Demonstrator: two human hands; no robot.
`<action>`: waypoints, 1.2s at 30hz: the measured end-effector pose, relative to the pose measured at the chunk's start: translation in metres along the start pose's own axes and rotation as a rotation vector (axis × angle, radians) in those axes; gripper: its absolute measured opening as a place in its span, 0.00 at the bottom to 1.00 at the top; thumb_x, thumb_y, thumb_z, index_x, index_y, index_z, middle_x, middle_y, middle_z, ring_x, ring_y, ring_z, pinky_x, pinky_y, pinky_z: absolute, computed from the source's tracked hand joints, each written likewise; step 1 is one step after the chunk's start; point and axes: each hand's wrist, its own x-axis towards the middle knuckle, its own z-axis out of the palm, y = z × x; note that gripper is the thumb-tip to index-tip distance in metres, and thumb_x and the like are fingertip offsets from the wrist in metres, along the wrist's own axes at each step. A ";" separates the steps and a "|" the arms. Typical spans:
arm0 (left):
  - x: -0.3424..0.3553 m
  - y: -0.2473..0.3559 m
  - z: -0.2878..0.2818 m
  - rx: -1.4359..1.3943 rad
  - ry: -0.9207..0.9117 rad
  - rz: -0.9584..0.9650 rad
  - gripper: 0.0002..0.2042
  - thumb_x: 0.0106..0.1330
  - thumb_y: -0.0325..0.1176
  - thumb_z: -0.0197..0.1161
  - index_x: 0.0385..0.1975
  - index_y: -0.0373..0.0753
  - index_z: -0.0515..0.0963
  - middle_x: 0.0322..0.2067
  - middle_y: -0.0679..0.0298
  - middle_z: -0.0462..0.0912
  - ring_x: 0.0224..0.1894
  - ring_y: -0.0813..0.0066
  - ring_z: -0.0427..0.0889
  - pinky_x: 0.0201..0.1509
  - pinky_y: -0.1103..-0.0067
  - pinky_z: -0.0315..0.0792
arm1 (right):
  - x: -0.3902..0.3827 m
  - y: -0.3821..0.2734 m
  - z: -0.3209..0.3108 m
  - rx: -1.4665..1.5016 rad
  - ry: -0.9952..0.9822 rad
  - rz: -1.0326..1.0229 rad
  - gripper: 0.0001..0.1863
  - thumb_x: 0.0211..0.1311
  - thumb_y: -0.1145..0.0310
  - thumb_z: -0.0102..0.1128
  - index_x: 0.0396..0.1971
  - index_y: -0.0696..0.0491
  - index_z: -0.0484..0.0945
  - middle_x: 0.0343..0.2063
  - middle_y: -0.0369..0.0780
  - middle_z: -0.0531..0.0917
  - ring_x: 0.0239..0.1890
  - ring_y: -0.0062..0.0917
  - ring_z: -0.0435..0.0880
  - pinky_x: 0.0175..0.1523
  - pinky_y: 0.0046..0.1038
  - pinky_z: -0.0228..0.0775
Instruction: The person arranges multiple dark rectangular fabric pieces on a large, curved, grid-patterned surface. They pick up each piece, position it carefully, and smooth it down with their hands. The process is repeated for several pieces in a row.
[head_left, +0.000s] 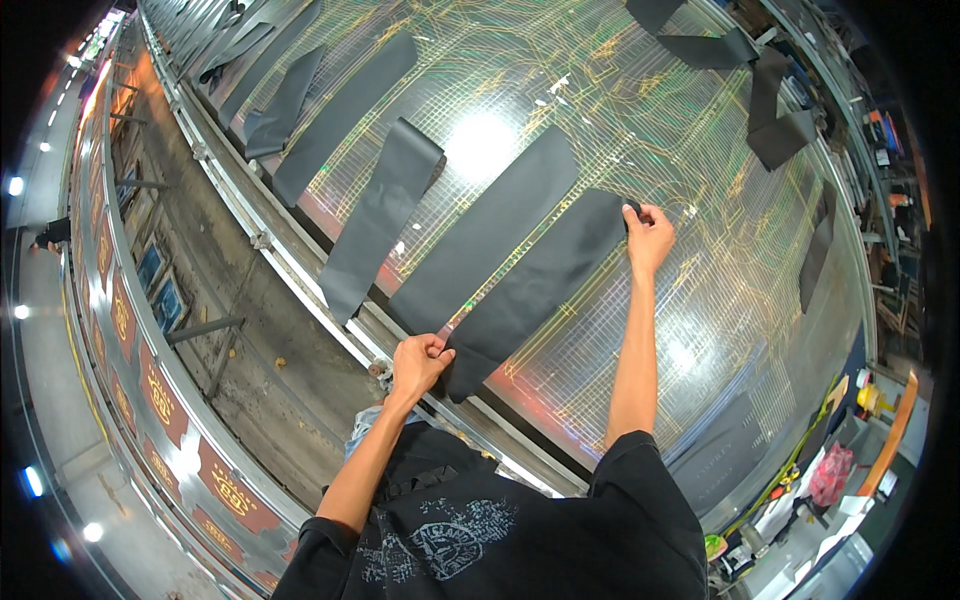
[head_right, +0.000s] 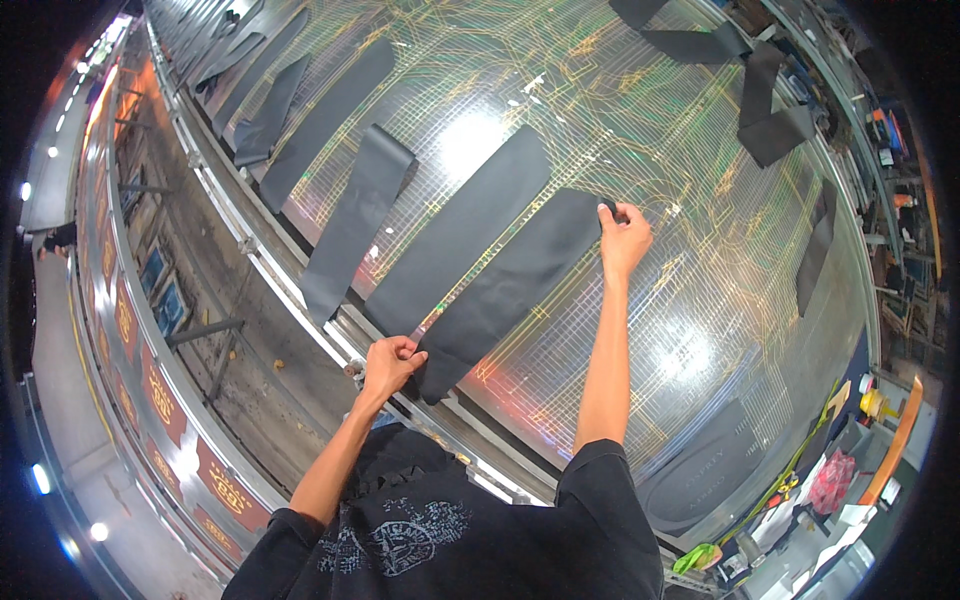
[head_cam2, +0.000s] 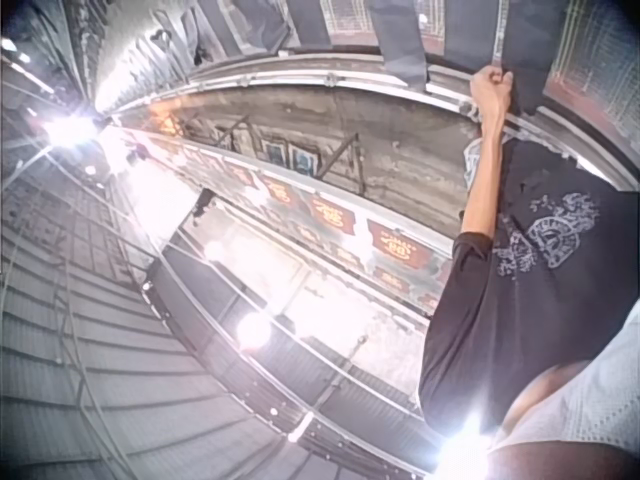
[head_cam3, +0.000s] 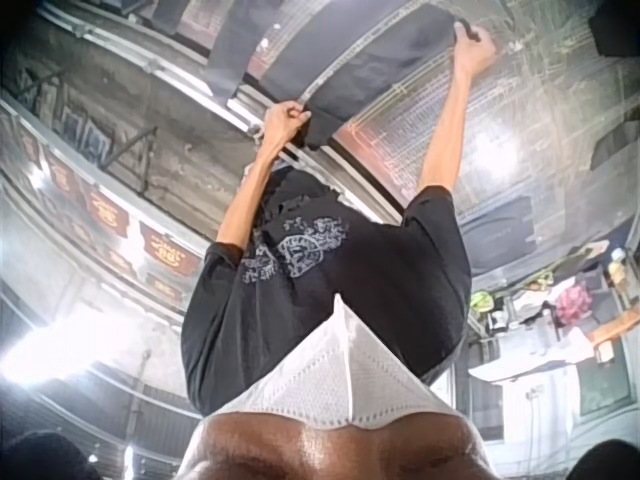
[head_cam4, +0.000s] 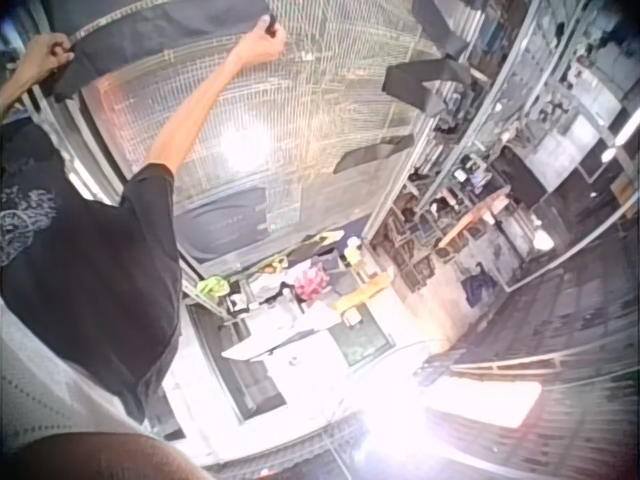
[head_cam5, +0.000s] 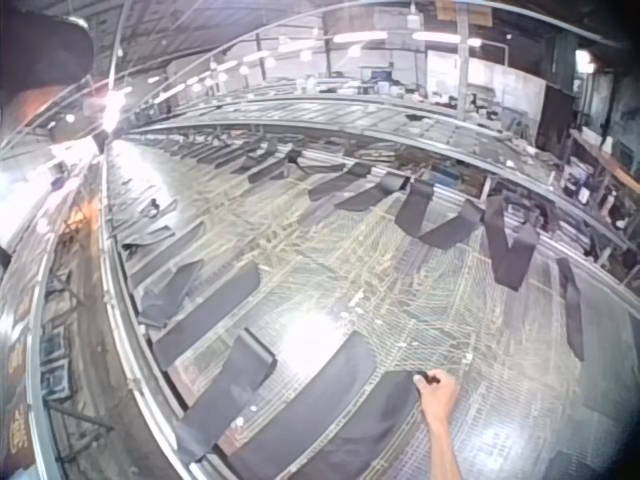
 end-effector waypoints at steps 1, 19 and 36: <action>0.000 0.000 0.000 0.004 0.005 0.007 0.12 0.54 0.36 0.75 0.27 0.33 0.82 0.17 0.60 0.81 0.20 0.64 0.80 0.29 0.69 0.72 | -0.001 -0.002 0.000 0.001 0.007 -0.010 0.17 0.51 0.61 0.79 0.34 0.59 0.87 0.21 0.35 0.83 0.24 0.21 0.76 0.34 0.27 0.70; 0.002 -0.003 -0.001 0.049 -0.013 0.031 0.11 0.56 0.35 0.75 0.28 0.34 0.83 0.18 0.63 0.83 0.21 0.73 0.80 0.29 0.73 0.72 | -0.003 -0.006 -0.002 0.013 -0.028 0.013 0.12 0.51 0.64 0.78 0.31 0.55 0.87 0.22 0.35 0.84 0.21 0.21 0.75 0.32 0.29 0.68; 0.001 0.000 -0.004 0.061 -0.026 0.040 0.11 0.54 0.34 0.76 0.25 0.35 0.80 0.17 0.62 0.81 0.20 0.66 0.80 0.30 0.70 0.72 | -0.003 -0.008 -0.001 0.026 -0.006 -0.002 0.13 0.51 0.65 0.78 0.31 0.57 0.86 0.21 0.36 0.83 0.22 0.21 0.75 0.32 0.28 0.68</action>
